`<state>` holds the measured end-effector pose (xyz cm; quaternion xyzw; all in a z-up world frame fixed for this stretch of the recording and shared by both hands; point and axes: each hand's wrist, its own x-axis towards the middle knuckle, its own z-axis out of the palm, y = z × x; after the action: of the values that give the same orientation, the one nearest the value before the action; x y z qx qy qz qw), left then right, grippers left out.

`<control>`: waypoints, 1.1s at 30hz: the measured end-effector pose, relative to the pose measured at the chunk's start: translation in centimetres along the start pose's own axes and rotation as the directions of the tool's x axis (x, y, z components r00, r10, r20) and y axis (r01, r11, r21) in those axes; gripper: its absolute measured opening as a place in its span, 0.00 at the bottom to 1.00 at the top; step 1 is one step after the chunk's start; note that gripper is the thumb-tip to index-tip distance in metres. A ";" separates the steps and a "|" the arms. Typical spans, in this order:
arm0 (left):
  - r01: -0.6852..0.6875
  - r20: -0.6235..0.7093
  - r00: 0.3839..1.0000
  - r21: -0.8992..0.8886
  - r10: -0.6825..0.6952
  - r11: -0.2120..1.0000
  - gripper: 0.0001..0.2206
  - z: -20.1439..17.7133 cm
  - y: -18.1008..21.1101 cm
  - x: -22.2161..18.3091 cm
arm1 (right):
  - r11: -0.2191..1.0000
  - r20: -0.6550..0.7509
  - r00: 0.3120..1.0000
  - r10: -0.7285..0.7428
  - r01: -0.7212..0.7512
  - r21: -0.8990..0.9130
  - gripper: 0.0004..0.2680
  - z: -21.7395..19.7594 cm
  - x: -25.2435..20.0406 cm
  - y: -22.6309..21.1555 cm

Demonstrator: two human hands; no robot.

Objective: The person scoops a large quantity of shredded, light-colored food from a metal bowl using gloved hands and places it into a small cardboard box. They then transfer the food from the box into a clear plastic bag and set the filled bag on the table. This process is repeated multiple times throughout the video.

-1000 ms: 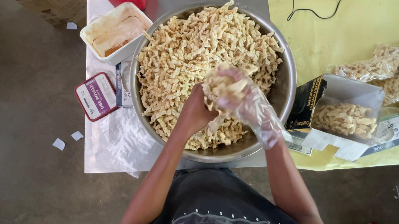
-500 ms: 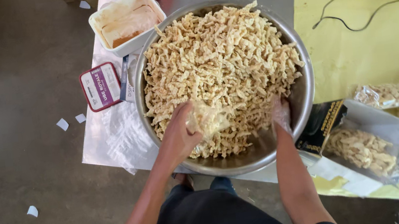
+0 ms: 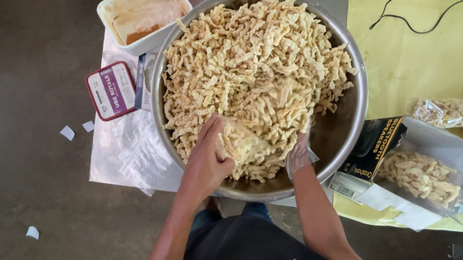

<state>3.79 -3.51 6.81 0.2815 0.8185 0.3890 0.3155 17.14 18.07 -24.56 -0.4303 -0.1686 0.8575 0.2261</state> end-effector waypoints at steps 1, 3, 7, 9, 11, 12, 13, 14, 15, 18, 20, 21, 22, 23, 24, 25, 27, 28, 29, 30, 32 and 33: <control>0.020 0.030 0.999 0.022 -0.020 1.000 0.38 0.0 -0.1 0.1 | 1.000 0.036 0.999 -0.029 0.028 0.008 0.28 1.2 -1.3 -0.5; 0.041 0.085 0.995 0.070 -0.047 0.997 0.39 0.3 -0.3 1.0 | 0.994 0.111 0.988 -0.109 0.106 0.035 0.28 4.5 -3.8 -2.4; 0.013 0.168 0.985 0.129 -0.035 0.992 0.43 1.2 -1.1 2.3 | 0.969 0.258 0.934 -0.246 0.232 0.083 0.27 10.7 -10.7 -7.3; -0.183 0.150 0.976 0.193 0.155 0.964 0.45 1.7 -1.0 3.4 | 0.956 0.353 0.889 -0.292 0.273 0.106 0.27 13.8 -13.8 -9.6; -0.118 0.190 0.978 0.171 0.085 0.978 0.44 2.1 -0.9 3.8 | 0.943 0.432 0.838 -0.333 0.311 0.122 0.26 16.4 -16.5 -10.9; -0.080 0.213 0.976 0.159 0.045 0.984 0.44 2.6 -0.7 3.8 | 0.933 0.469 0.809 -0.354 0.339 0.118 0.26 17.3 -17.5 -11.1; -0.069 0.231 0.973 0.184 0.026 0.980 0.44 3.1 -0.4 4.0 | 0.917 0.464 0.796 -0.387 0.387 0.101 0.26 18.0 -18.2 -11.1; -0.058 0.244 0.970 0.211 0.005 0.976 0.45 3.3 -0.1 4.3 | 0.898 0.482 0.771 -0.416 0.432 0.084 0.26 18.8 -18.5 -11.1; -0.047 0.257 0.966 0.237 -0.016 0.970 0.46 3.5 0.2 4.5 | 0.874 0.468 0.758 -0.454 0.480 0.069 0.26 19.3 -18.7 -10.8; -0.062 0.292 0.956 0.220 -0.005 0.973 0.43 3.9 0.6 4.7 | 0.772 0.369 0.732 -0.573 0.633 -0.057 0.26 19.6 -18.6 -9.5; -0.045 0.283 0.959 0.220 -0.019 0.974 0.44 4.1 0.5 4.8 | 0.706 0.424 0.700 -0.574 0.686 -0.177 0.25 19.4 -18.5 -9.2; -0.037 0.278 0.960 0.220 -0.027 0.975 0.45 4.1 0.3 4.9 | 0.657 0.472 0.674 -0.568 0.717 -0.233 0.25 19.2 -18.8 -9.3; -0.011 0.283 0.958 0.202 -0.047 0.979 0.45 4.1 0.0 5.0 | 0.617 0.558 0.650 -0.516 0.734 -0.284 0.25 19.3 -19.0 -9.4; 0.014 0.288 0.955 0.184 -0.067 0.983 0.46 4.0 -0.4 5.1 | 0.599 0.612 0.650 -0.451 0.729 -0.332 0.25 19.2 -19.5 -9.7; 0.040 0.300 0.950 0.163 -0.088 0.986 0.47 4.2 -0.8 5.1 | 0.576 0.658 0.649 -0.382 0.724 -0.379 0.25 18.9 -20.2 -9.9; -0.014 0.275 0.961 0.184 -0.037 0.983 0.46 4.3 -1.1 5.1 | 0.558 0.680 0.660 -0.320 0.711 -0.428 0.25 18.3 -21.0 -10.3; -0.122 0.227 0.972 0.231 0.068 0.965 0.46 4.1 -1.3 4.9 | 0.558 0.707 0.664 -0.242 0.692 -0.459 0.25 17.0 -21.9 -10.9; -0.152 0.194 0.974 0.180 0.116 0.972 0.45 3.8 -1.1 4.7 | 0.566 0.715 0.666 -0.211 0.680 -0.467 0.24 16.2 -21.8 -11.3; -0.184 0.159 0.974 0.130 0.163 0.974 0.44 3.2 -0.7 4.2 | 0.548 0.718 0.665 -0.206 0.686 -0.478 0.23 15.1 -21.4 -11.5; -0.217 0.119 0.971 0.082 0.207 0.973 0.43 2.6 0.1 3.6 | 0.573 0.643 0.726 -0.243 0.642 -0.509 0.24 14.0 -20.2 -11.7; -0.124 0.151 0.981 -0.009 0.124 0.992 0.41 1.1 2.3 1.8 | 0.628 0.473 0.827 -0.303 0.547 -0.554 0.24 11.2 -16.4 -12.2; -0.076 0.170 0.982 -0.053 0.084 0.996 0.40 0.3 3.5 0.6 | 0.605 0.317 0.902 -0.292 0.431 -0.670 0.25 9.7 -13.9 -12.4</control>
<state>4.36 -1.07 9.35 0.3391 0.7670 0.3946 0.3755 19.62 20.23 -3.82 -0.3635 -0.5967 0.6897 0.1901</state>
